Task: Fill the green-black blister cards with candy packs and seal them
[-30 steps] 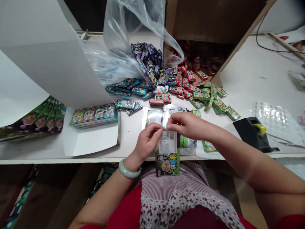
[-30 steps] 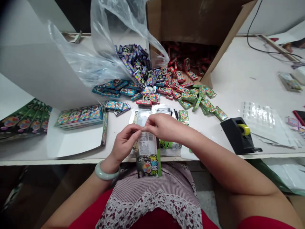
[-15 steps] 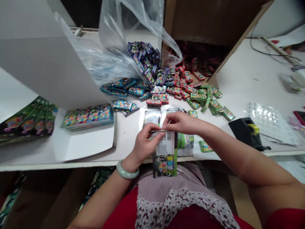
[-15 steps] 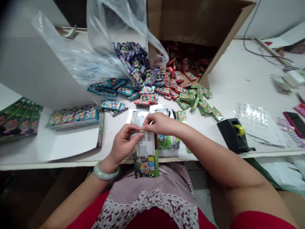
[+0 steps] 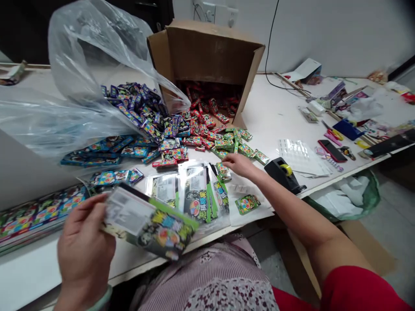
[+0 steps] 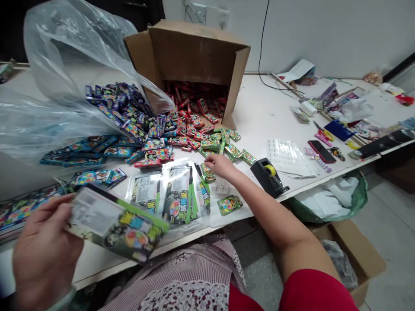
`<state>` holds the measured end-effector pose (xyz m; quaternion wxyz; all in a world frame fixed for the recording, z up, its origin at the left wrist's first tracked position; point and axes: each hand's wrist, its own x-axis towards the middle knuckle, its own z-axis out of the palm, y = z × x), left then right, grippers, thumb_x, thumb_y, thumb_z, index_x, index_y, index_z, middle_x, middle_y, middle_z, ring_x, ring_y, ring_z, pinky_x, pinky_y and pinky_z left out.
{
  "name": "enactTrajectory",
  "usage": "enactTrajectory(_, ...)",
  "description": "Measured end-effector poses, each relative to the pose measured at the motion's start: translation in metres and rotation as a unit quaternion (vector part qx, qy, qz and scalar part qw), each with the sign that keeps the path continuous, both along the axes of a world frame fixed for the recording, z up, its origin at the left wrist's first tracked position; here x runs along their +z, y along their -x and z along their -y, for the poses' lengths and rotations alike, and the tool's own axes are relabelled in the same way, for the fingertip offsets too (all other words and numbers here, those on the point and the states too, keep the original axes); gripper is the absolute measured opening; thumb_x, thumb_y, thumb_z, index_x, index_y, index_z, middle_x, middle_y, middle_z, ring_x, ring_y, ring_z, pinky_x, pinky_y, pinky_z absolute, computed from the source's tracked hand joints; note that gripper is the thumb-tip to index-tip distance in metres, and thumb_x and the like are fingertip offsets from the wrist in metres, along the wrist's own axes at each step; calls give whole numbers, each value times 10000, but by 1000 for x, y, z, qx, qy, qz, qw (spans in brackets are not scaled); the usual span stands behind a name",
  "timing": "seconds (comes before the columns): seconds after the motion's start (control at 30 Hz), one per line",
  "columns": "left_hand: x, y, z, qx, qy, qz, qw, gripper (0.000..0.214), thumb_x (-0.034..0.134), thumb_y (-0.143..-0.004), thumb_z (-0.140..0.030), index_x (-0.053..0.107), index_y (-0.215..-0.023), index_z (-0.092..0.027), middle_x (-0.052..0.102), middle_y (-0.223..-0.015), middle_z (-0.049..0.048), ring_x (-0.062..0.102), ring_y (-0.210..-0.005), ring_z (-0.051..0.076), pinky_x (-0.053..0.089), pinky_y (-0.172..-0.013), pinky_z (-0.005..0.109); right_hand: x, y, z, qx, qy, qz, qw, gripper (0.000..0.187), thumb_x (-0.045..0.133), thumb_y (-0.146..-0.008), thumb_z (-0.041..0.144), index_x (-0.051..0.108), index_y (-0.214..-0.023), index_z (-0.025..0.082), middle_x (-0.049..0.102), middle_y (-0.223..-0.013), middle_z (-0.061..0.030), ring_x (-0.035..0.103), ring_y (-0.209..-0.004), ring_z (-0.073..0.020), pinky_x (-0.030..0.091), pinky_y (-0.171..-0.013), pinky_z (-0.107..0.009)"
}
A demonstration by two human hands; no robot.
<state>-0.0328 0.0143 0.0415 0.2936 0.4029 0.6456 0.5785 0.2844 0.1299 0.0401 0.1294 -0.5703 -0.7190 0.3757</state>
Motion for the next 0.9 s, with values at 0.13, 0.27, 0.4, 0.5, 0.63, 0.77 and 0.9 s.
enactTrajectory(0.13,-11,10,-17,107,-15,213,971,275,604,-727,-107,638,-975,-222,673,-912,-25,644,-821,118,539,-725,226,-24,-44,-11,-53,-36,81,995,317,714,-746,286,665,-1040,177,657,-1101,-125,600,-1036,-276,432,-918,-412)
enactTrajectory(0.27,-34,-2,-14,62,53,246,966,349,652,-701,-140,611,-1035,-230,671,-874,-17,631,-735,124,528,-633,219,-46,-43,-11,-59,-39,83,994,650,834,-576,309,591,-1162,167,554,-1258,-167,511,-1176,-322,397,-981,-434)
enactTrajectory(0.4,-59,2,0,-13,106,168,980,487,737,-652,-292,561,-1104,-243,639,-863,-16,623,-789,147,523,-703,249,-58,-40,-15,-92,-27,66,993,612,834,-545,304,558,-1075,169,631,-1023,-101,617,-923,-251,499,-797,-388)
enactTrajectory(0.5,-63,12,7,-62,140,-39,987,630,723,-637,-465,522,-1185,-230,604,-1019,54,607,-941,242,529,-791,372,-61,-47,-17,-122,-26,43,991,477,770,-632,302,513,-1017,186,619,-804,1,612,-681,-157,507,-606,-290)
enactTrajectory(0.63,-52,10,2,-111,64,-322,938,630,616,-734,-543,490,-1262,-224,514,-1215,121,529,-1110,325,478,-913,491,-51,-58,-14,-151,-62,39,986,298,653,-751,296,502,-990,201,591,-743,36,595,-653,-128,490,-606,-260)
enactTrajectory(0.77,-49,-9,-19,-288,-5,-437,852,644,592,-769,-510,433,-1319,-214,480,-1338,137,411,-1277,348,332,-1061,531,-34,-57,-12,-160,-108,82,978,263,638,-754,238,551,-1000,202,624,-845,-26,609,-788,-189,466,-736,-326)
enactTrajectory(0.9,-61,-24,-38,-341,33,-505,792,810,656,-711,-506,353,-1399,-202,303,-1500,180,193,-1399,412,216,-1083,605,-27,-48,-15,-121,-104,107,981,336,715,-714,234,596,-1022,171,661,-920,-94,626,-866,-240,455,-774,-342)
